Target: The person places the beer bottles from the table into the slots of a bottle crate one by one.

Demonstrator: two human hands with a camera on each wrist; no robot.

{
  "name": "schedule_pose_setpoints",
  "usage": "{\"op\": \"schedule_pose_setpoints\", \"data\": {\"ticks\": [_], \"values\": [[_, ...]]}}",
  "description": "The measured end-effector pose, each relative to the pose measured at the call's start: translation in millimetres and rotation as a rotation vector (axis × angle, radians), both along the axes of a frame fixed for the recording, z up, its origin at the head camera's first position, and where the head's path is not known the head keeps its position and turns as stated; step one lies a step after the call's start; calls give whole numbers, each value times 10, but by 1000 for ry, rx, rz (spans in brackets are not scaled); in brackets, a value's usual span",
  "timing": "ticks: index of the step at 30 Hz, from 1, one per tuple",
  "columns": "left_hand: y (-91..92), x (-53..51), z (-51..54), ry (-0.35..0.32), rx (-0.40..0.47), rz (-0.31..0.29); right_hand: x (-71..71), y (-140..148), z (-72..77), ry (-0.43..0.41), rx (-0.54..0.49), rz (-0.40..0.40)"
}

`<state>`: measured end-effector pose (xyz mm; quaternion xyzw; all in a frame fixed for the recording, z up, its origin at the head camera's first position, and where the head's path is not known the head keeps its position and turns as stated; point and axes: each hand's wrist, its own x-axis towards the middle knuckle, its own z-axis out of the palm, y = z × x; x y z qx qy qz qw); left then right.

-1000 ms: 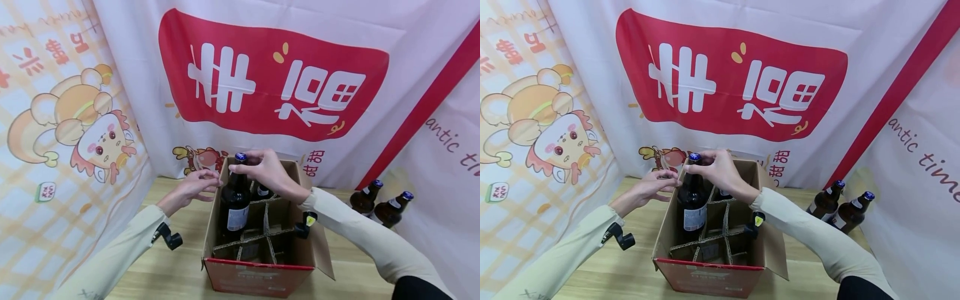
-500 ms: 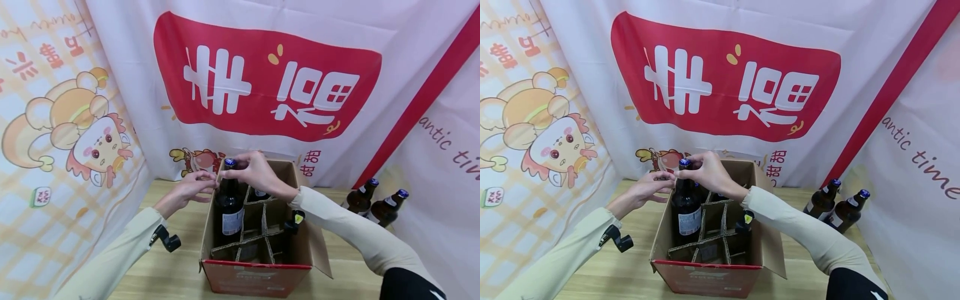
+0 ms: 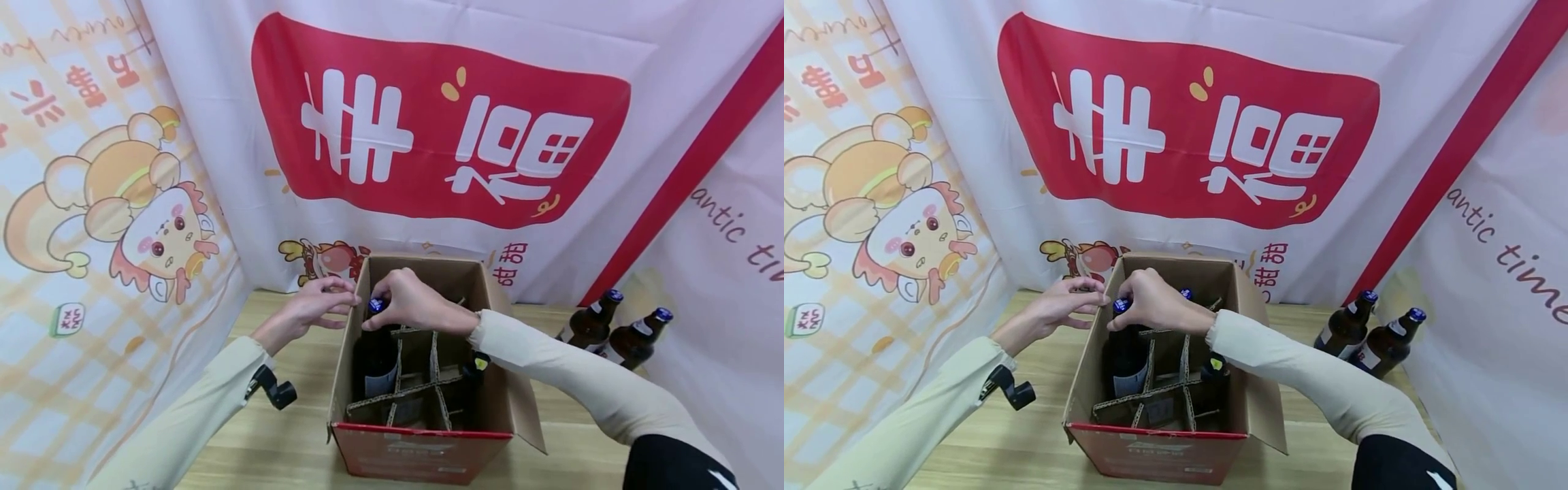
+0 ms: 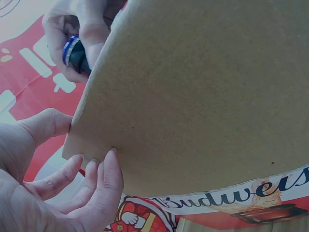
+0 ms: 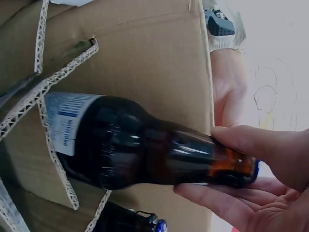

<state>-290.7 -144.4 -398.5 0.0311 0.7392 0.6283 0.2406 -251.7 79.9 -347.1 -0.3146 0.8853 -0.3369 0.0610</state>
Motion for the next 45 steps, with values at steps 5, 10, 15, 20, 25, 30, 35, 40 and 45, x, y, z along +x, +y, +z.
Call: {"op": "schedule_pose_setpoints", "data": {"ticks": [5, 10, 15, 20, 25, 30, 35, 40, 45], "values": [[56, -42, 31, 7, 0, -1, -72, -16, 36, 3, 103, 19], [87, -44, 25, 2, 7, 4, -71, -72, -91, -60, 238, 75], [68, 1, 11, 8, 5, 10, -35, -150, -214, -182, 317, 112], [16, 19, 6, 11, 3, 16, -35, -187, -226, -227, 336, 106], [-48, 7, 14, 12, -10, 12, 19, -208, -148, -160, 372, 118], [-27, -1, 4, 13, -4, 7, 19, -136, -60, -113, 351, 114], [-5, 5, -3, 11, -7, 5, 7, -27, -67, -168, 320, 138], [8, 9, -20, 20, 0, 9, 12, 82, 0, -166, 270, 142], [7, 21, -16, 16, -7, 5, 0, 249, 102, -164, 236, 100]]}}
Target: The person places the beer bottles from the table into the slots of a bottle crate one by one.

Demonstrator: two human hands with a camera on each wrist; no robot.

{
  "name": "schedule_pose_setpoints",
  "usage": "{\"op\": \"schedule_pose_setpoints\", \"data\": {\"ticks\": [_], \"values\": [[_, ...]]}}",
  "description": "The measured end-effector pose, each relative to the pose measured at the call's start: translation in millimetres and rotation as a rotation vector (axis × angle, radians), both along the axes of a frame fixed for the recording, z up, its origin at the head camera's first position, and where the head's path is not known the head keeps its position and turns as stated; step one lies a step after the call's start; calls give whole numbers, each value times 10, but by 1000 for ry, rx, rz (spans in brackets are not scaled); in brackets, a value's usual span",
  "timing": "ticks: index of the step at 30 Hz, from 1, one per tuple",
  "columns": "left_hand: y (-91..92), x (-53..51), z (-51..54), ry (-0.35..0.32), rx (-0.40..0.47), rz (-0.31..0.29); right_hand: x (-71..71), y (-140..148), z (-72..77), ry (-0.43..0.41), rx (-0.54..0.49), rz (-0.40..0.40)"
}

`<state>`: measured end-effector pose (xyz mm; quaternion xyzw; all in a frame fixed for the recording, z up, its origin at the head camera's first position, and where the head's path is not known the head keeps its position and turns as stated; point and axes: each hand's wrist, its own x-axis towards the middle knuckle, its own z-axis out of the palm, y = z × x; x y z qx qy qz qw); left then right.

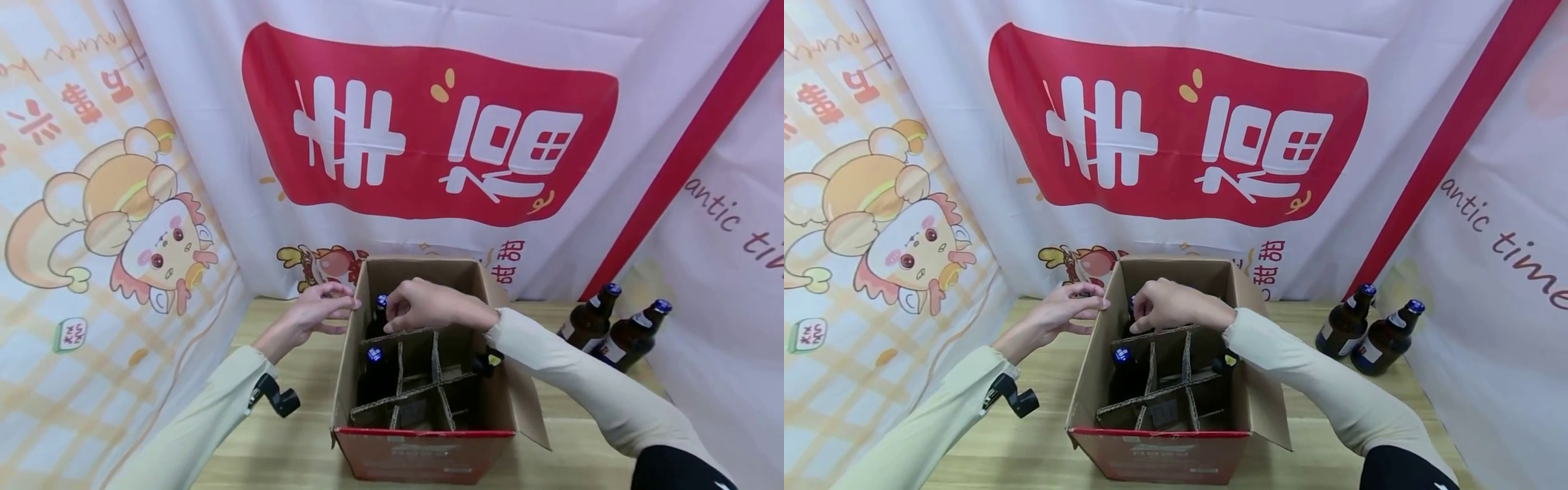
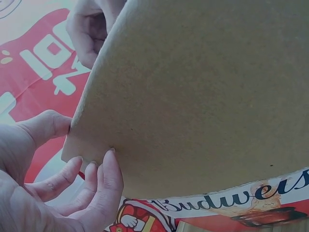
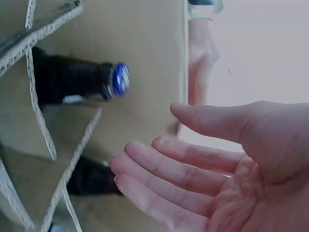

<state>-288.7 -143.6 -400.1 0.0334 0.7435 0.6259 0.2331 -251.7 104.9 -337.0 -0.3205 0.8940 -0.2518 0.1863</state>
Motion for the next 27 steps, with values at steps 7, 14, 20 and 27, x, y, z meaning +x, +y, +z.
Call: {"op": "schedule_pose_setpoints", "data": {"ticks": [7, 14, 20, 27], "values": [[-32, 8, 34, 7, 2, -3, -98, 209, 80, 9, -69, -60], [-58, 20, 42, 11, 2, -7, -115, 391, 102, 46, -135, -110], [-29, 14, 28, 0, 12, -10, -126, 572, 71, 50, -183, -209], [-17, 5, -1, 0, 20, -10, -182, 803, 76, 39, -245, -294]]}}
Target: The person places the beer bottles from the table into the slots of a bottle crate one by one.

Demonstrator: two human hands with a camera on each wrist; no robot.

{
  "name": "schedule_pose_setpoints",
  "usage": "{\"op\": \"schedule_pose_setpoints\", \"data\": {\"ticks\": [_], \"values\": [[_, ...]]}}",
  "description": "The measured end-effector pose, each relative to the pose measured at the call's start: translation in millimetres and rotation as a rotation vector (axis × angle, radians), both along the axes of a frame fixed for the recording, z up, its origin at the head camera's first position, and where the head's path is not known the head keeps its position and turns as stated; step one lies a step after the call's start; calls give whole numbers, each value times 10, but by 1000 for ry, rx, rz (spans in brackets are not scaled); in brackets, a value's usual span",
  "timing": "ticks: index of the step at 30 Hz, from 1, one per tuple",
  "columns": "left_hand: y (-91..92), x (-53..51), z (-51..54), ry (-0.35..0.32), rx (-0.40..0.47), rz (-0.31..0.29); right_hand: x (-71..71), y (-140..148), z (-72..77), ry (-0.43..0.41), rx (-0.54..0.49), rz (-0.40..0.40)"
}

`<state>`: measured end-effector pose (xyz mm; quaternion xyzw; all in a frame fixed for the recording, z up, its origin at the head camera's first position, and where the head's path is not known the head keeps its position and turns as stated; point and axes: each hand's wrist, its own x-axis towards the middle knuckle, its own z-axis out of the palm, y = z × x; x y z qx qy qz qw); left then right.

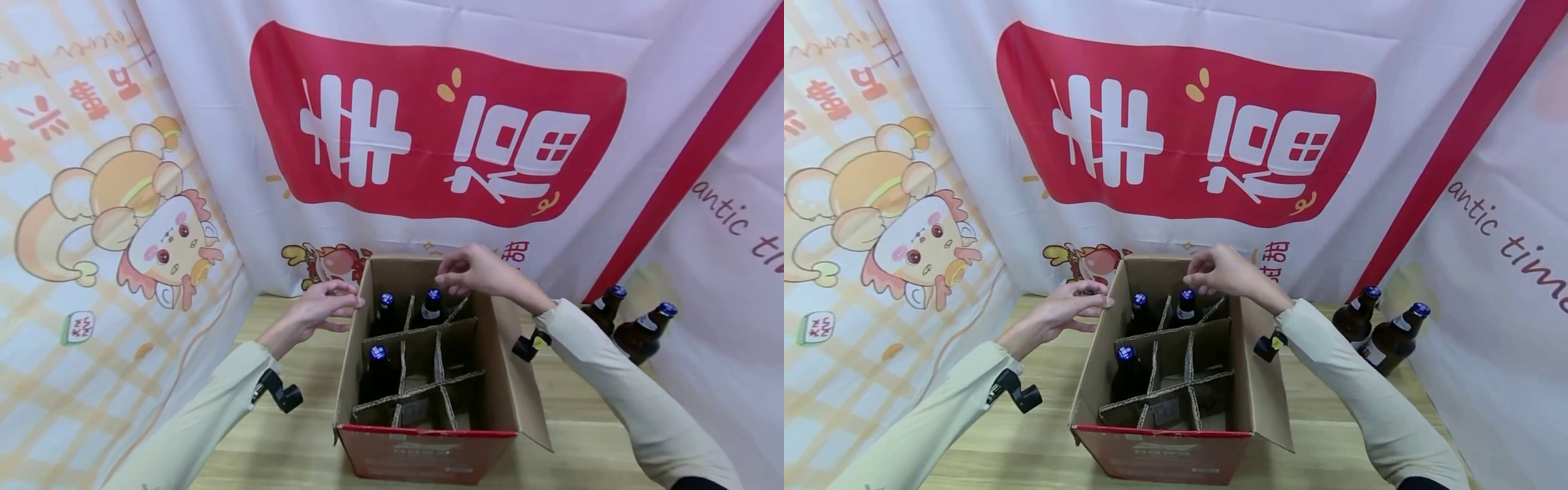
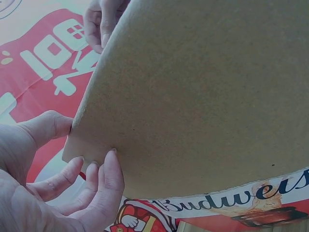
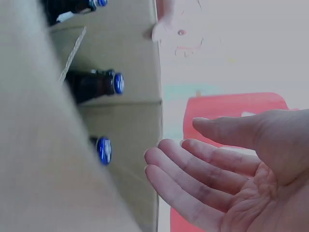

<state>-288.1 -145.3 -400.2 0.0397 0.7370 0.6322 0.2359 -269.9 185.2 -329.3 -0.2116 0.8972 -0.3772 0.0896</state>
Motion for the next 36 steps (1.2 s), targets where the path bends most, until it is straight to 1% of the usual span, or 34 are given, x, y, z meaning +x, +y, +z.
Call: {"op": "schedule_pose_setpoints", "data": {"ticks": [6, 8, 11, 13, 16, 20, 23, 28, 30, 32, 36], "values": [[-9, -10, -16, 9, -8, -9, -9, 213, -45, 11, -30, -85], [-20, -11, -14, 13, -10, -12, -11, 268, -75, 6, -41, -123], [-32, -10, -9, 13, -10, -12, -11, 351, -117, 15, -85, -189], [-38, -14, -9, 13, -10, -11, -2, 419, -139, 43, -121, -235], [-37, -22, -11, 13, -4, -11, 27, 532, -176, 116, -161, -325], [-28, -24, -15, 5, 11, -14, 74, 706, -272, 204, -211, -439], [-20, -19, -14, 0, 15, -14, 100, 839, -355, 224, -250, -483], [-11, -7, -7, 1, 7, -8, 121, 1044, -490, 229, -291, -535], [-11, -3, -6, -2, 6, -9, 115, 1120, -566, 260, -315, -578], [-17, 3, -5, -5, 10, -8, 100, 1186, -643, 310, -335, -648], [-28, 10, -1, -8, 17, -6, 42, 1328, -773, 444, -366, -824]]}}
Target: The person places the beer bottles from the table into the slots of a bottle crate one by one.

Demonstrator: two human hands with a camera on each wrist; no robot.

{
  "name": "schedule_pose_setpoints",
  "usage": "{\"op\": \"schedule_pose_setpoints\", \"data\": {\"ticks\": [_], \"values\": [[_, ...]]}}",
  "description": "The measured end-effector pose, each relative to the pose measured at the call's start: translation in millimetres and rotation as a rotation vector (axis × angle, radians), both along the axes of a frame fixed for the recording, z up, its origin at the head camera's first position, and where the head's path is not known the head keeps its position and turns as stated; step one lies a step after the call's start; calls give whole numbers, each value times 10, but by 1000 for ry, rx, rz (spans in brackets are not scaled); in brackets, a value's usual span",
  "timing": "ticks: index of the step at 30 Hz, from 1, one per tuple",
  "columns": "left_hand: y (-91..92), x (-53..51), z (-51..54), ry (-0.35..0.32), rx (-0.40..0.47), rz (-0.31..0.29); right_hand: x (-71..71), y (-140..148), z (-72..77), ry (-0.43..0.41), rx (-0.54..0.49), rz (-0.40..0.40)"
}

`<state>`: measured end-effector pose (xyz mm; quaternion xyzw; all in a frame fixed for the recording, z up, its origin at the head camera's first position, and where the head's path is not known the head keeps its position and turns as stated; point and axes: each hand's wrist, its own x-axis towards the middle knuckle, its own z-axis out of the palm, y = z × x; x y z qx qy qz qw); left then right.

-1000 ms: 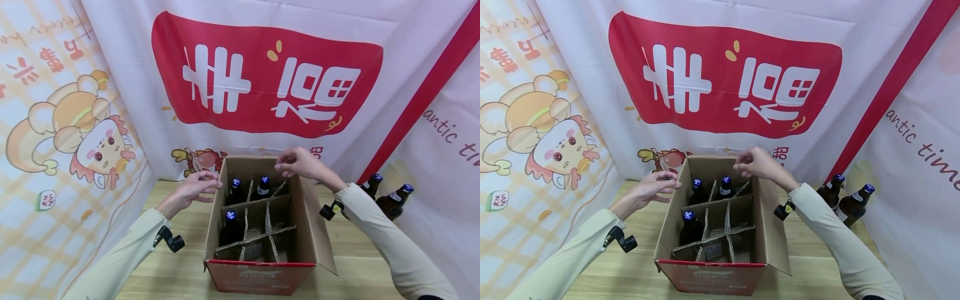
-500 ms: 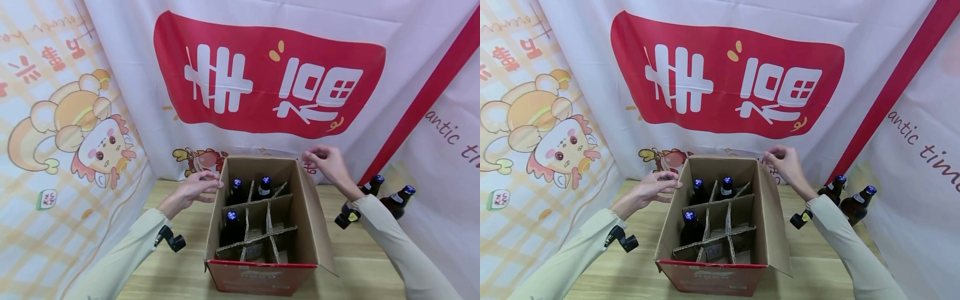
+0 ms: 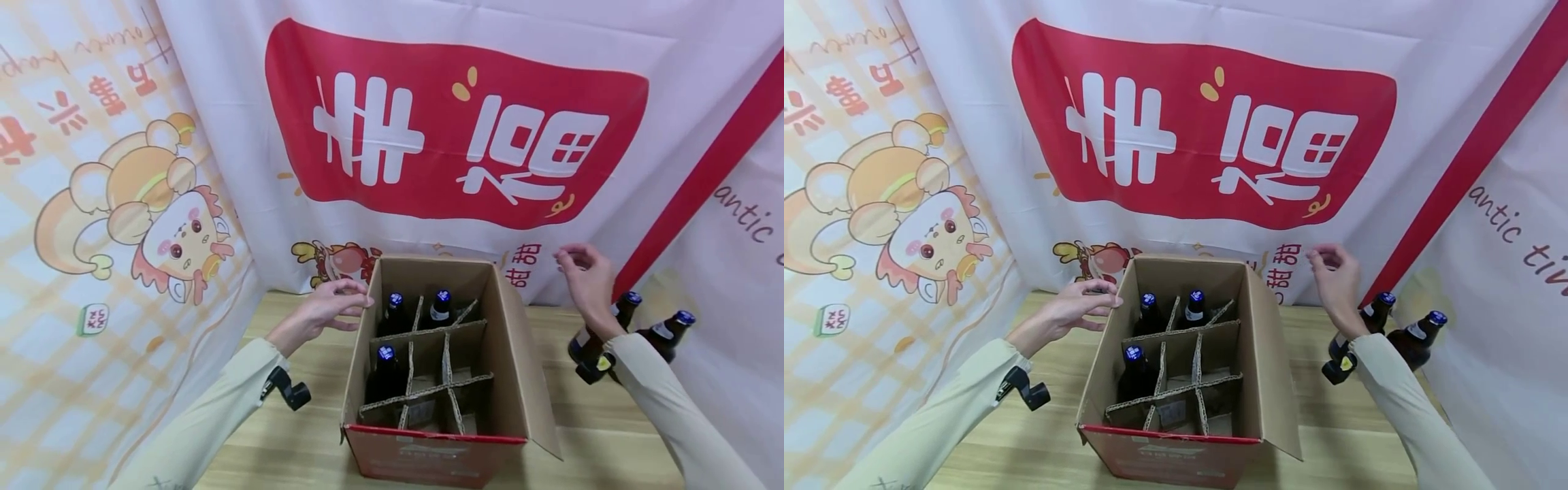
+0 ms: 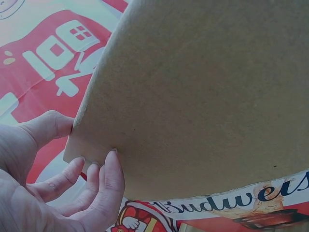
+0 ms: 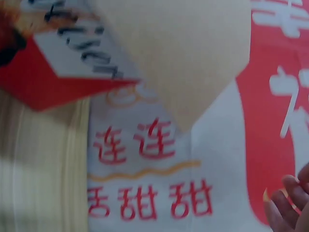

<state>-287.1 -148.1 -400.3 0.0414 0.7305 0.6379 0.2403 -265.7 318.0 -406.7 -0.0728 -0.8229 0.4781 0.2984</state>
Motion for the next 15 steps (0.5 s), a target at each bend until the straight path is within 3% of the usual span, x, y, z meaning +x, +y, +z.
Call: {"op": "schedule_pose_setpoints", "data": {"ticks": [4, 7, 15], "values": [[51, -11, -3, 1, -3, 0, -22, 226, -121, 113, 51, -178], [58, -14, -5, 5, -4, 4, -26, 379, -224, 166, 82, -240], [37, -19, -27, 13, -28, 11, 17, 734, -557, 27, 263, -305]]}}
